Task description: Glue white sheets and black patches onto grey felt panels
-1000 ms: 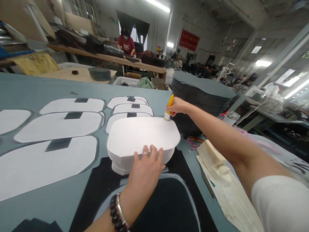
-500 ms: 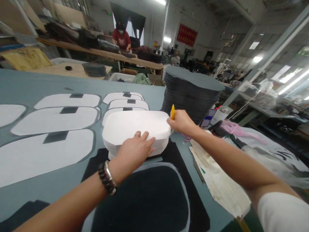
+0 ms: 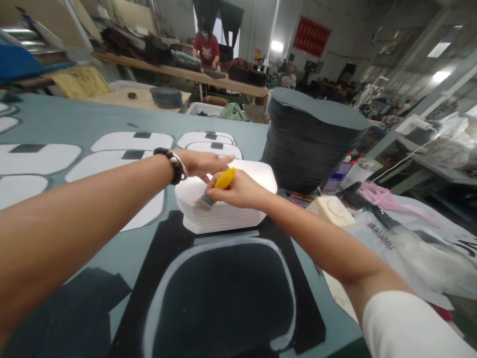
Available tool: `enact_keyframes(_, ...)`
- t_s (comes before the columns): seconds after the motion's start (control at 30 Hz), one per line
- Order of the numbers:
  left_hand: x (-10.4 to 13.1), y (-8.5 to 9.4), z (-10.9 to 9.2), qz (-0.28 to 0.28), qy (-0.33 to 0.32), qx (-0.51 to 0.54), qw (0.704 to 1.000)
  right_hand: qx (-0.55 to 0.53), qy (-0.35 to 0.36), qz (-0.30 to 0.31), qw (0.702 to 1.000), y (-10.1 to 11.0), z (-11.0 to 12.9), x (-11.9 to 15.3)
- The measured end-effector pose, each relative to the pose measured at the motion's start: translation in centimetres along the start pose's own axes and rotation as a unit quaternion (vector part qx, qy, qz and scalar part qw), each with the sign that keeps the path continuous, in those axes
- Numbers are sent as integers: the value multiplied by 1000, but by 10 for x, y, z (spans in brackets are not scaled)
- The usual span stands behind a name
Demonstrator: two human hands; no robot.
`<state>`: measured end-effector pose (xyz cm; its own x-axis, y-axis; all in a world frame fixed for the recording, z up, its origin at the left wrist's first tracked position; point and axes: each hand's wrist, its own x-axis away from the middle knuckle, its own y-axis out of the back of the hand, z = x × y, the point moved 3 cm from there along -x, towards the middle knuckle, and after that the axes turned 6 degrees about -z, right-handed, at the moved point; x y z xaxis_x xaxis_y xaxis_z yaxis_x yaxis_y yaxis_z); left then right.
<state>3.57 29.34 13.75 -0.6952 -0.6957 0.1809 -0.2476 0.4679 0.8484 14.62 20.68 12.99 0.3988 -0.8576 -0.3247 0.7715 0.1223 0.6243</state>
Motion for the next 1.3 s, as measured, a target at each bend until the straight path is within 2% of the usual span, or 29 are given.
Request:
enact_keyframes(0.07,-5,-4,1,57,-3,19,998,-5,-25,21,999,30,-17,27)
enact_keyframes(0.13,-7,-13,-1,66,-39,-34,996,-9,-72,15,997,68,-34,59)
enact_keyframes(0.2,-6,-25,-7,30,-90,-135,986,2,-125,-23,992,107,-47,89)
enact_keyframes(0.27,-3,-37,-14,-12,-120,-212,970,19,-156,-57,986,137,-55,109)
enact_keyframes(0.33,-1,-46,-17,-44,-116,-251,960,33,-162,-87,982,155,-57,120)
enact_keyframes(0.4,-1,-49,-18,-51,-107,-264,957,43,-146,-120,981,162,-52,126)
enact_keyframes(0.47,-3,-48,-15,-45,-98,-261,959,44,-123,-151,980,160,-44,132)
enact_keyframes(0.57,-9,-42,-9,-31,-91,-237,967,47,-81,-172,981,143,-41,143)
enact_keyframes(0.73,-13,-35,6,-39,-61,-166,983,107,-19,-216,970,104,-67,153)
enact_keyframes(0.87,-10,-35,12,-58,-49,-131,989,95,-32,-277,956,81,-88,136)
enact_keyframes(0.97,-6,-32,11,-56,-49,-92,993,55,-40,-310,948,71,-92,115)
enact_keyframes(1.07,-5,-24,9,-41,15,54,998,4,5,-334,943,63,-88,89)
enact_keyframes(1.13,-6,-16,7,-39,88,213,972,-31,37,-329,943,55,-84,71)
enact_keyframes(1.2,-9,-9,5,-47,141,343,927,-58,56,-314,946,46,-79,52)
enact_keyframes(1.3,-12,-6,1,-65,146,428,889,-83,69,-291,951,34,-74,29)
